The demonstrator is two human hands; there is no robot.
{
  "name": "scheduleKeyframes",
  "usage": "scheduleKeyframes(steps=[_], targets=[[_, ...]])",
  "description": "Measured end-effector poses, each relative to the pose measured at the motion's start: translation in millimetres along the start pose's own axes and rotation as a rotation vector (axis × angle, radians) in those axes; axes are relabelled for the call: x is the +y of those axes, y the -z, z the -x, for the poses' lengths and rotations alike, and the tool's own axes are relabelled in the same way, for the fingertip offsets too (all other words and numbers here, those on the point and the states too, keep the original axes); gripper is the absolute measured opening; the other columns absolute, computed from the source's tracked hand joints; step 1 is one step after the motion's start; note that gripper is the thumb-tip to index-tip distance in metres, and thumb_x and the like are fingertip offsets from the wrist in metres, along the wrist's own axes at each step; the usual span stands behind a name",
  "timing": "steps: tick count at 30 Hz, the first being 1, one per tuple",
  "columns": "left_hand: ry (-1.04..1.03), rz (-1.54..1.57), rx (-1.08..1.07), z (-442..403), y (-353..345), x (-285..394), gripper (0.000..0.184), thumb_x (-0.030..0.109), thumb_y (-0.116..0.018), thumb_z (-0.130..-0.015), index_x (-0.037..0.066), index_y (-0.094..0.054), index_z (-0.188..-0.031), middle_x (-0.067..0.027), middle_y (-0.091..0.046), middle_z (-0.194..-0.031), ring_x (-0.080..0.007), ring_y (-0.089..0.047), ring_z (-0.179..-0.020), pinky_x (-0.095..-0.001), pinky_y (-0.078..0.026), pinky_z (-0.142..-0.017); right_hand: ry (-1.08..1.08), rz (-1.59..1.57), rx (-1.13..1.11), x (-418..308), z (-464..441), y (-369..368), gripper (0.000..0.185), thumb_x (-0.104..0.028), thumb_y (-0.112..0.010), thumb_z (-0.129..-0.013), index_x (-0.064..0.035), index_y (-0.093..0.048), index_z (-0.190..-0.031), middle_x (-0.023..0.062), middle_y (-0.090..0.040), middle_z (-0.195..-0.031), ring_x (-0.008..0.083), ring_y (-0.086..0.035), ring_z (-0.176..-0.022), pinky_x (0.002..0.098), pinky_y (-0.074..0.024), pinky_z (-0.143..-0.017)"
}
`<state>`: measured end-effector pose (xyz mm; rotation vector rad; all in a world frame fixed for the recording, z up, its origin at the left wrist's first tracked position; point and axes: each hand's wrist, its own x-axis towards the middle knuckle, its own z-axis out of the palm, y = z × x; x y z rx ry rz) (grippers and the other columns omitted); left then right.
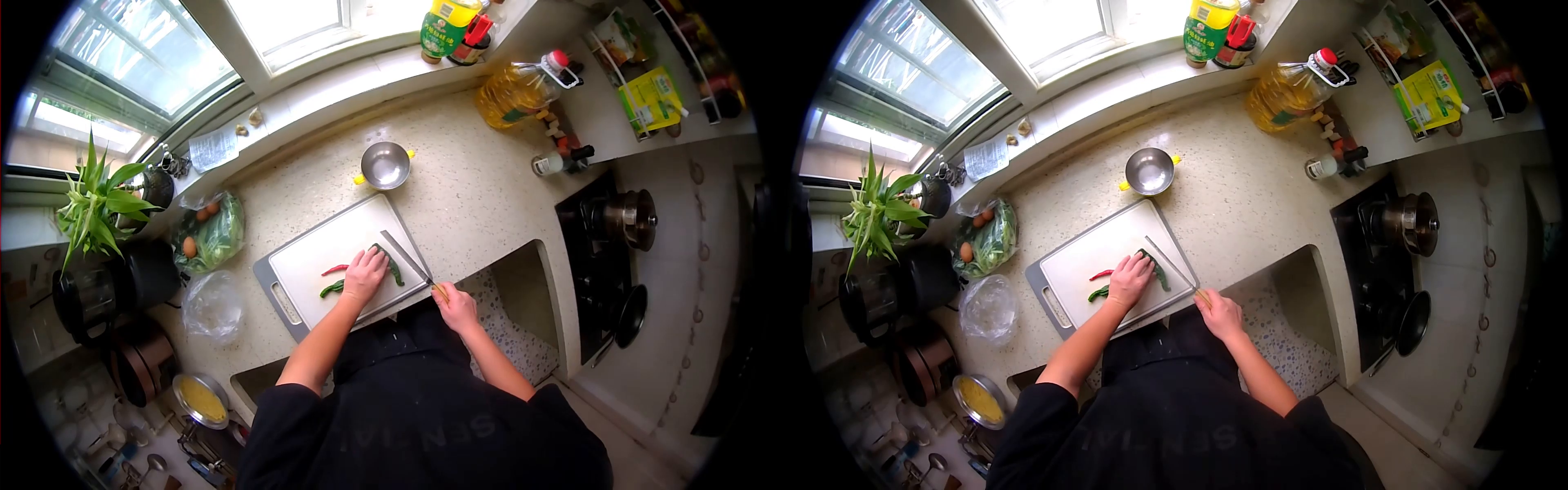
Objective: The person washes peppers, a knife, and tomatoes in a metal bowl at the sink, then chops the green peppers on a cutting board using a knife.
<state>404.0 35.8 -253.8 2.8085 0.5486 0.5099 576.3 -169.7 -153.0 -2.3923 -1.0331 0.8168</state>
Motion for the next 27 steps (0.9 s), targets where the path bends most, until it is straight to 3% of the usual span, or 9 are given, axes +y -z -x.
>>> scheduleKeyframes(steps=[6,14,20,27], targets=[[0.083,-0.08,0.009,3,2,6,0.027,0.029,-0.072,-0.085,0.016,-0.073,-0.11,-0.0011,-0.068,-0.119,-0.0198,-0.062,-0.119,-0.0446,-0.051,-0.097,0.07,0.024,0.002,13,-3,-4,0.034,-0.045,-0.056,-0.099,-0.0133,-0.063,-0.107,0.0184,-0.07,-0.085,0.0426,-0.067,-0.083,0.0519,-0.0519,-0.069],[0.13,-0.117,0.025,2,-1,8,0.026,0.03,-0.071,-0.086,0.018,-0.073,-0.11,0.0005,-0.069,-0.119,-0.0186,-0.063,-0.12,-0.0483,-0.05,-0.1,-0.025,-0.023,-0.082,18,-4,-4,0.033,-0.044,-0.054,-0.1,-0.0137,-0.061,-0.111,0.0184,-0.07,-0.085,0.0434,-0.067,-0.084,0.0532,-0.0513,-0.069],[0.103,-0.064,0.011,-3,8,10,0.027,0.021,-0.064,-0.088,0.013,-0.073,-0.112,-0.0022,-0.067,-0.125,-0.022,-0.061,-0.123,-0.0435,-0.051,-0.1,0.025,0.067,-0.081,26,-5,-9,0.031,-0.042,-0.055,-0.101,-0.0122,-0.059,-0.111,0.0184,-0.07,-0.082,0.0424,-0.068,-0.08,0.0507,-0.0527,-0.067],[0.07,-0.083,0.014,3,3,3,0.029,0.015,-0.061,-0.085,0.015,-0.073,-0.111,-0.001,-0.068,-0.124,-0.0187,-0.063,-0.121,-0.0357,-0.053,-0.079,0.058,0.084,-0.094,16,-2,-7,0.033,-0.043,-0.055,-0.101,-0.0114,-0.059,-0.109,0.0198,-0.07,-0.082,0.0432,-0.067,-0.082,0.0527,-0.0521,-0.068]])
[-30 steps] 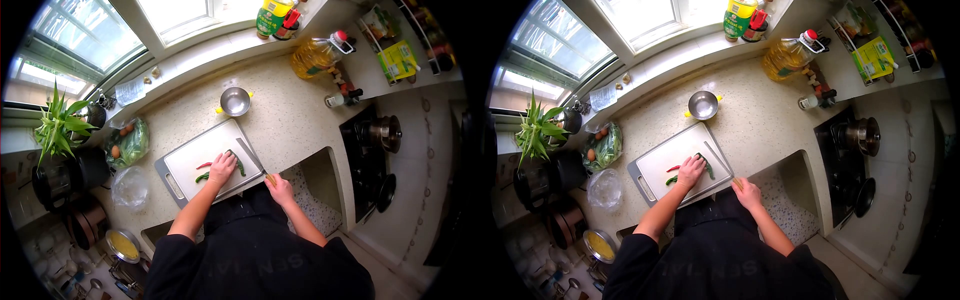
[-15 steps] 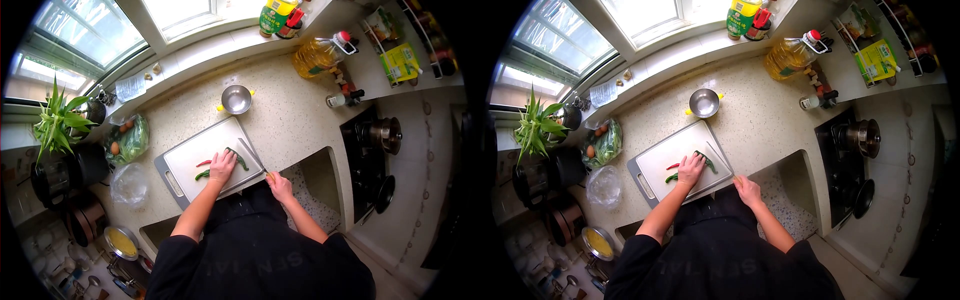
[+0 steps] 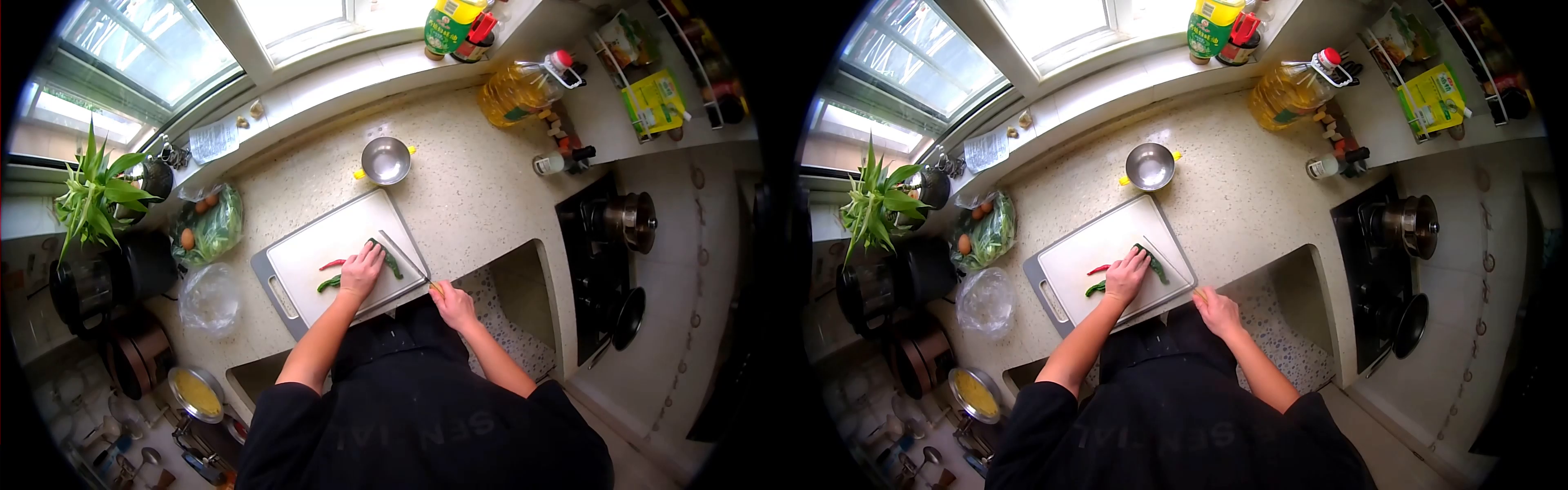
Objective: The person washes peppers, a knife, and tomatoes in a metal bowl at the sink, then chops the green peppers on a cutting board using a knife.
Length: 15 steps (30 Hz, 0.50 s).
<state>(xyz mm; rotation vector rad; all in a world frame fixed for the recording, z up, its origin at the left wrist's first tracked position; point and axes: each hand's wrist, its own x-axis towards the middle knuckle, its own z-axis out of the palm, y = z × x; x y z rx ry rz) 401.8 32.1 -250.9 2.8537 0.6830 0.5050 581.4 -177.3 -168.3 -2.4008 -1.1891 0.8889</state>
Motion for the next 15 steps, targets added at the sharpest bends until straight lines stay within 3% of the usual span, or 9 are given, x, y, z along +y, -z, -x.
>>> scheduleKeyframes(steps=[5,9,15], targets=[[-0.017,-0.057,0.029,-0.8,-7.8,-2.7,0.027,0.014,-0.061,-0.084,0.015,-0.075,-0.107,0.0013,-0.068,-0.122,-0.0149,-0.061,-0.12,-0.0313,-0.047,-0.068,0.029,0.042,-0.052,-3.2,-4.5,5.7,0.034,-0.043,-0.053,-0.102,-0.0105,-0.058,-0.108,0.0196,-0.069,-0.081,0.0431,-0.068,-0.081,0.0532,-0.0521,-0.067],[-0.014,-0.05,0.028,-2.2,-7.9,-3.1,0.026,0.014,-0.061,-0.084,0.016,-0.075,-0.106,0.0011,-0.068,-0.122,-0.0151,-0.061,-0.121,-0.0312,-0.048,-0.067,0.055,0.026,-0.023,-3.8,-4.1,5.2,0.035,-0.045,-0.054,-0.101,-0.0105,-0.056,-0.099,0.0194,-0.068,-0.078,0.0446,-0.066,-0.078,0.0552,-0.0512,-0.066],[0.016,-0.039,-0.003,-0.6,-7.7,-1.2,0.026,0.014,-0.06,-0.083,0.017,-0.075,-0.104,0.0007,-0.068,-0.118,-0.0154,-0.061,-0.122,-0.0309,-0.047,-0.066,0.059,0.031,-0.035,-6.3,-4.3,6.2,0.034,-0.044,-0.054,-0.1,-0.011,-0.057,-0.099,0.0181,-0.069,-0.078,0.0433,-0.067,-0.076,0.0551,-0.0517,-0.065]])
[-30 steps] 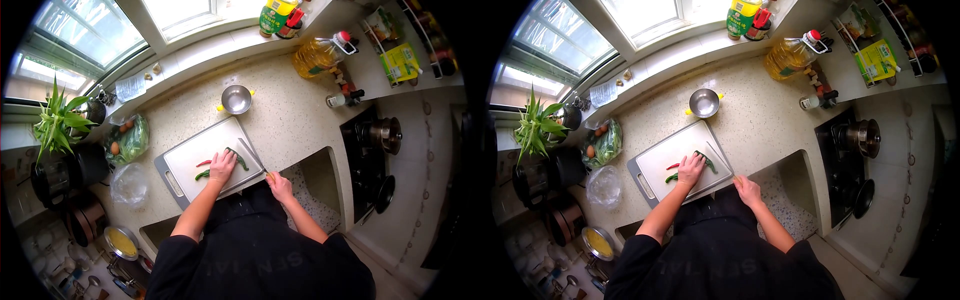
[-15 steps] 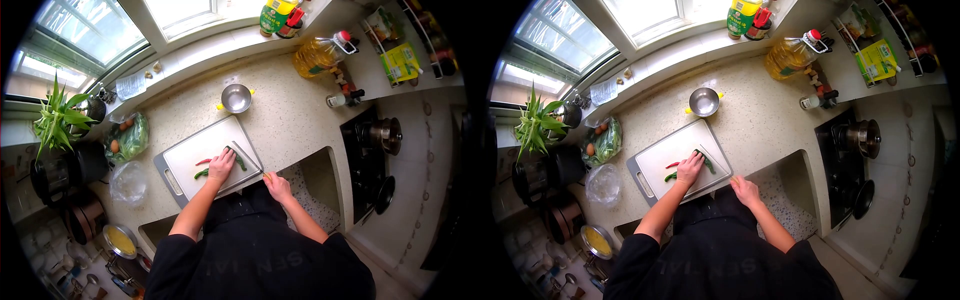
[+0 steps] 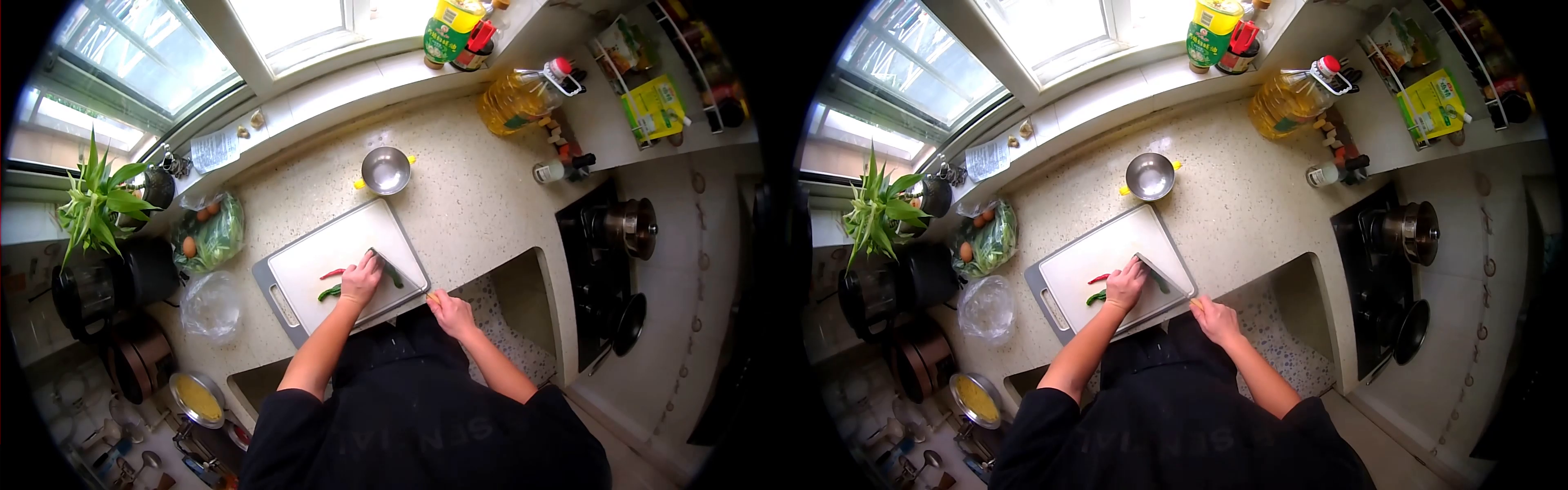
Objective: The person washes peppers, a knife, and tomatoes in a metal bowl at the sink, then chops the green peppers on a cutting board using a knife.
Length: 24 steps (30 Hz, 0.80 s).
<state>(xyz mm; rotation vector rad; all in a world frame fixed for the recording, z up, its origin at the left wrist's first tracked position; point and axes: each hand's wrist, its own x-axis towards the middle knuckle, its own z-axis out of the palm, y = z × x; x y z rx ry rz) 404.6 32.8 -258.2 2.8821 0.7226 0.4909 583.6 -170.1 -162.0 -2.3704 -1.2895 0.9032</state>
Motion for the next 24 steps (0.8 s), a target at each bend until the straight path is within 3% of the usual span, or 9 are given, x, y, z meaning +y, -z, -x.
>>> scheduleKeyframes(steps=[3,8,17,24], targets=[[-0.008,-0.002,-0.005,-1,0,-2,0.025,0.014,-0.06,-0.083,0.017,-0.075,-0.103,0.0004,-0.068,-0.115,-0.0158,-0.061,-0.122,-0.0311,-0.047,-0.066,0.033,0.011,-0.003,0,1,3,0.03,-0.04,-0.057,-0.1,-0.0111,-0.058,-0.106,0.018,-0.069,-0.078,0.0427,-0.067,-0.076,0.0527,-0.0523,-0.064],[-0.034,-0.014,-0.025,-4,6,-3,0.024,0.015,-0.06,-0.082,0.016,-0.075,-0.101,-0.0004,-0.068,-0.111,-0.0157,-0.061,-0.12,-0.0325,-0.046,-0.069,0.037,0.028,-0.006,-1,-1,5,0.03,-0.041,-0.058,-0.1,-0.0107,-0.058,-0.105,0.0175,-0.069,-0.077,0.0422,-0.067,-0.075,0.0528,-0.0523,-0.063],[-0.072,0.118,0.006,-12,14,-8,0.022,0.015,-0.062,-0.081,0.008,-0.075,-0.097,-0.0032,-0.07,-0.107,-0.0251,-0.061,-0.114,-0.0382,-0.05,-0.087,0.027,0.03,-0.021,1,0,3,0.03,-0.041,-0.058,-0.1,-0.0108,-0.058,-0.104,0.0173,-0.069,-0.077,0.0428,-0.067,-0.074,0.0531,-0.0522,-0.063],[-0.061,0.141,-0.049,-12,12,-11,0.02,0.015,-0.062,-0.079,0.007,-0.074,-0.093,-0.0062,-0.068,-0.103,-0.0243,-0.061,-0.113,-0.0369,-0.051,-0.086,0.041,0.046,-0.079,-2,-5,4,0.032,-0.042,-0.058,-0.099,-0.0105,-0.057,-0.1,0.0179,-0.068,-0.074,0.043,-0.067,-0.072,0.0536,-0.0524,-0.062]])
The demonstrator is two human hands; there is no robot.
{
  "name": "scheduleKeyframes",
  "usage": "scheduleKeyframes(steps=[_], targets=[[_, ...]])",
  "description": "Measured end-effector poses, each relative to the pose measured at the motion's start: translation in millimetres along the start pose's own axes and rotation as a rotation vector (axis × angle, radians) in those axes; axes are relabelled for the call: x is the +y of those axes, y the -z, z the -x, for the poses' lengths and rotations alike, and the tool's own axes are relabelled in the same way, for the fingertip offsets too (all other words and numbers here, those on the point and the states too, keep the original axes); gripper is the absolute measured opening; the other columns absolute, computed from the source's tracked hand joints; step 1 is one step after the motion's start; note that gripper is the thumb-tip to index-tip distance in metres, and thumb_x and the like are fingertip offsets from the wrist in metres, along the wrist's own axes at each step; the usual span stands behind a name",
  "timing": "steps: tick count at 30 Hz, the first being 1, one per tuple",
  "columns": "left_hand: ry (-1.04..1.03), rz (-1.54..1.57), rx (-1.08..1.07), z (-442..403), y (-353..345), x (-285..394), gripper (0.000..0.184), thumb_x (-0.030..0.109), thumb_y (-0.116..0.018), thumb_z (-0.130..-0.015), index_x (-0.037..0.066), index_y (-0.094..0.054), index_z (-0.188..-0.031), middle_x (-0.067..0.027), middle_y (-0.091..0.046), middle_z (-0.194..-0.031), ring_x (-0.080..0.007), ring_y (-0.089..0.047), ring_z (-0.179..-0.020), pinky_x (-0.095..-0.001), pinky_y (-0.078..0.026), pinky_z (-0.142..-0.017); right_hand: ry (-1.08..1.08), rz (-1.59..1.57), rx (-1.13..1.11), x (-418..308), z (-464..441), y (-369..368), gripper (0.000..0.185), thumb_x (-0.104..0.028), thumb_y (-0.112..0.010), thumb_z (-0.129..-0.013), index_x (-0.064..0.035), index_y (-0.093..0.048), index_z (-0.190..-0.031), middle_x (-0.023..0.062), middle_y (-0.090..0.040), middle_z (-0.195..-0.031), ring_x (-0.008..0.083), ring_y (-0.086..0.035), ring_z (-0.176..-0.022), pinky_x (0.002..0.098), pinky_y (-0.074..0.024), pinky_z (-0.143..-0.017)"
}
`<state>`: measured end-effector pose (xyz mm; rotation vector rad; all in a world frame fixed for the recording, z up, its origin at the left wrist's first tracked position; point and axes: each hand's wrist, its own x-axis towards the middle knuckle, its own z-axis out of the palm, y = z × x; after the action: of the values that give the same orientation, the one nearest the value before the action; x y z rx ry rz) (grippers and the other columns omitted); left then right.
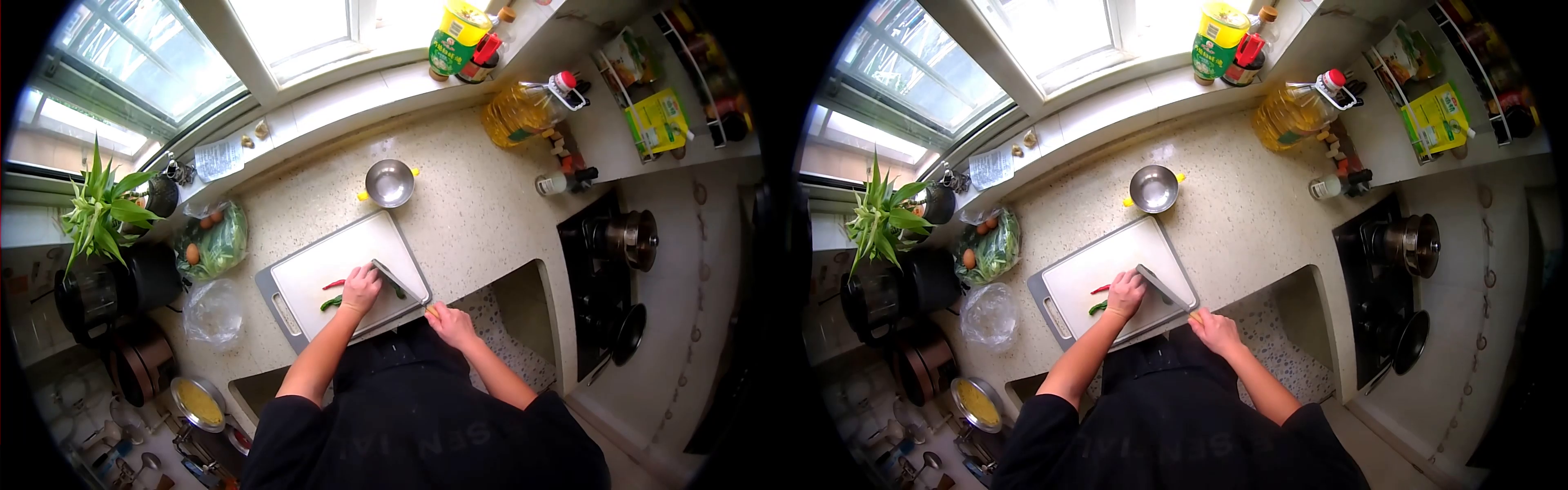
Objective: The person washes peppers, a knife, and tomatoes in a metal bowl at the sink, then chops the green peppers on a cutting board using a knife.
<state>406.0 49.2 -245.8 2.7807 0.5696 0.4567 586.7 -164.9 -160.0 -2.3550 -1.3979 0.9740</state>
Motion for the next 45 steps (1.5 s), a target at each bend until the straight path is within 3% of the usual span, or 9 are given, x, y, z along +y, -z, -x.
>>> scheduleKeyframes(steps=[5,20,45], targets=[[0.014,0.003,0.053,-2,4,1,0.016,0.013,-0.061,-0.079,0.007,-0.072,-0.089,-0.008,-0.066,-0.104,-0.0228,-0.061,-0.113,-0.0335,-0.052,-0.083,0.008,-0.007,-0.008,-3,-3,6,0.031,-0.041,-0.057,-0.099,-0.0099,-0.056,-0.097,0.0186,-0.067,-0.072,0.0434,-0.067,-0.071,0.0542,-0.0524,-0.062],[0.046,0.013,0.064,-2,-4,-1,0.014,0.011,-0.062,-0.074,0.006,-0.07,-0.083,-0.01,-0.067,-0.105,-0.0241,-0.065,-0.105,-0.0356,-0.055,-0.082,0.035,0.084,0.02,0,-2,3,0.035,-0.045,-0.057,-0.099,-0.0103,-0.056,-0.098,0.0159,-0.069,-0.071,0.0406,-0.069,-0.066,0.0523,-0.0537,-0.056],[0.045,0.012,0.006,-2,1,0,0.018,0.011,-0.062,-0.075,0.006,-0.071,-0.09,-0.0096,-0.066,-0.114,-0.0229,-0.063,-0.109,-0.0343,-0.054,-0.084,0.059,0.045,0.112,-2,-3,1,0.034,-0.044,-0.061,-0.097,-0.011,-0.057,-0.092,0.0147,-0.068,-0.069,0.0402,-0.068,-0.064,0.0526,-0.0532,-0.054]])
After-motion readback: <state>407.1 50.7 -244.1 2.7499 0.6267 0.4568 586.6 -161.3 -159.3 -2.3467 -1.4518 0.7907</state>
